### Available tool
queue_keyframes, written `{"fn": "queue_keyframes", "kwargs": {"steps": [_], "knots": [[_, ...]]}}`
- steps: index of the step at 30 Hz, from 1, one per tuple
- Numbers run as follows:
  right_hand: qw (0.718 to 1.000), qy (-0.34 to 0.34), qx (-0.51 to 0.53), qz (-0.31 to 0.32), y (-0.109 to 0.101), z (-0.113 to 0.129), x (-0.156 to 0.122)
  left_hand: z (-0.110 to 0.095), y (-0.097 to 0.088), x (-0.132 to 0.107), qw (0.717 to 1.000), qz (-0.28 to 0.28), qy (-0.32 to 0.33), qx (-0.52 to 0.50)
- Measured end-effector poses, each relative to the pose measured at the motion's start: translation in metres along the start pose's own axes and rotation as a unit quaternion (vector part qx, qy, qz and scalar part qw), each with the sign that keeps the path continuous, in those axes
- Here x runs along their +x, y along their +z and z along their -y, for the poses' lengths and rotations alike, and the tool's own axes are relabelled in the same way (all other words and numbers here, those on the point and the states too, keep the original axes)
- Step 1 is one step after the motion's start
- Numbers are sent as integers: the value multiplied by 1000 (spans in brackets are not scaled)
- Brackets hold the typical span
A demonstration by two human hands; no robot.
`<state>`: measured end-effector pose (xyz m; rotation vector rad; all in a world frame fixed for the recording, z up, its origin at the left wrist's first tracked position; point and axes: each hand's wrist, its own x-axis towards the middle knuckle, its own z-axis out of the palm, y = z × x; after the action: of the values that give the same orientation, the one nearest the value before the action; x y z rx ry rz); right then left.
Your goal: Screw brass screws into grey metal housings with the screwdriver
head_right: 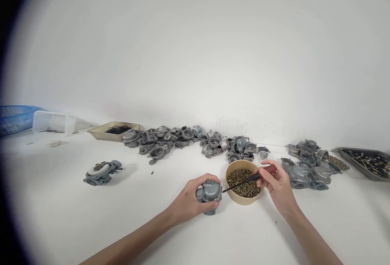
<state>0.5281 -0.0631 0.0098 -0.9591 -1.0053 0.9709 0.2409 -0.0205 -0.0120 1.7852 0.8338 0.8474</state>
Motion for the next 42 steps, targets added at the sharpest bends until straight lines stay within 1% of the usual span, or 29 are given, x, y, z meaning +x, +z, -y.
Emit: {"fn": "queue_keyframes", "kwargs": {"steps": [2,4,7,9,11,14,16,18,20,23,27,31,37,39,42], "knots": [[1000,-23,-9,-2,-3,3,4,1,0,0,1000,-1,4,8],[998,-55,-30,-11,-1,10,7,2,-1,-1,1000,-4,8,21],[988,-110,-106,-6,13,28,11,1,-1,-1,999,-3,15,42],[975,-145,-166,35,28,43,15,1,-2,-2,998,0,21,54],[955,-194,-205,88,45,60,20,0,-3,-2,997,1,30,68],[911,-277,-258,163,68,82,26,2,-6,-2,994,5,68,89],[882,-312,-284,211,79,90,29,5,-8,-1,989,12,106,98],[868,-330,-282,242,87,92,31,7,-11,0,985,17,135,104],[868,-332,-270,251,92,87,33,9,-12,1,983,22,148,109],[875,-311,-266,258,94,76,38,10,-14,2,981,27,153,112],[878,-285,-273,272,92,65,45,11,-14,2,982,35,144,117],[882,-259,-279,277,91,60,50,12,-14,1,984,33,125,121],[886,-243,-279,278,89,58,51,12,-14,2,985,37,122,119],[884,-233,-279,295,88,61,49,12,-14,2,984,38,124,118],[865,-225,-267,360,89,68,44,11,-14,2,984,40,128,119]]}}
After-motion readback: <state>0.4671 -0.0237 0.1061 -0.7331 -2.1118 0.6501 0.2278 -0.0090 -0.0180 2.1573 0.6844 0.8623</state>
